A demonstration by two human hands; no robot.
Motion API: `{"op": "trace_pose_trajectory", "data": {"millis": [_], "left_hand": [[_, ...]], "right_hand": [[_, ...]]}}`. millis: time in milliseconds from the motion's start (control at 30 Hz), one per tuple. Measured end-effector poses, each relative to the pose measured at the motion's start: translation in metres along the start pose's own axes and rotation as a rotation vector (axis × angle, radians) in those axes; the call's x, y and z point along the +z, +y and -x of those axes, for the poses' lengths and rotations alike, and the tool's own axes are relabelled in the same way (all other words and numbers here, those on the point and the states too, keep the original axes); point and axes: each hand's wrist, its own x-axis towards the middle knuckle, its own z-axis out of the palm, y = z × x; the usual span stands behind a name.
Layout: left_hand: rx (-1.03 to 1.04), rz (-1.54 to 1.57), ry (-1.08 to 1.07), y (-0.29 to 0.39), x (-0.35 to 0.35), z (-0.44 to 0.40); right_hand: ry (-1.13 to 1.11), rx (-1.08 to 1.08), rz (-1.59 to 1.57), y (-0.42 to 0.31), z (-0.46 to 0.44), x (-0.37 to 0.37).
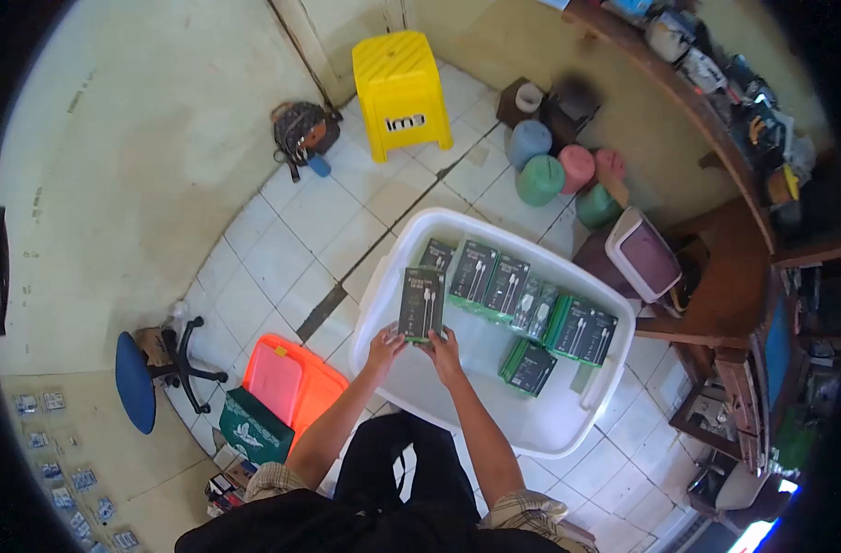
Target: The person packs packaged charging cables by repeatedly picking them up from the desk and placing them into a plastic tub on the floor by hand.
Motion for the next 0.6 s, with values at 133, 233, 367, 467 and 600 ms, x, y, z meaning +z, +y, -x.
{"op": "trace_pose_trajectory", "data": {"millis": [133, 233, 367, 467, 600], "left_hand": [[-0.022, -0.008, 0.074, -0.031, -0.015, -0.076], [-0.017, -0.049, 0.054, -0.047, -0.021, -0.133], [-0.014, -0.094, 0.081, -0.071, -0.030, -0.184], [-0.052, -0.062, 0.095, -0.072, -0.028, -0.201], [0.020, -0.135, 0.177, -0.090, -0.029, -0.233]], "right_hand": [[0.216, -0.010, -0.150, 0.041, -0.071, -0.014], [0.316, -0.051, -0.225, 0.061, -0.124, -0.027], [0.376, -0.039, -0.298, 0.084, -0.171, -0.041], [0.471, -0.054, -0.353, 0.086, -0.192, -0.039], [0.725, -0.125, -0.535, 0.095, -0.215, -0.040]]}}
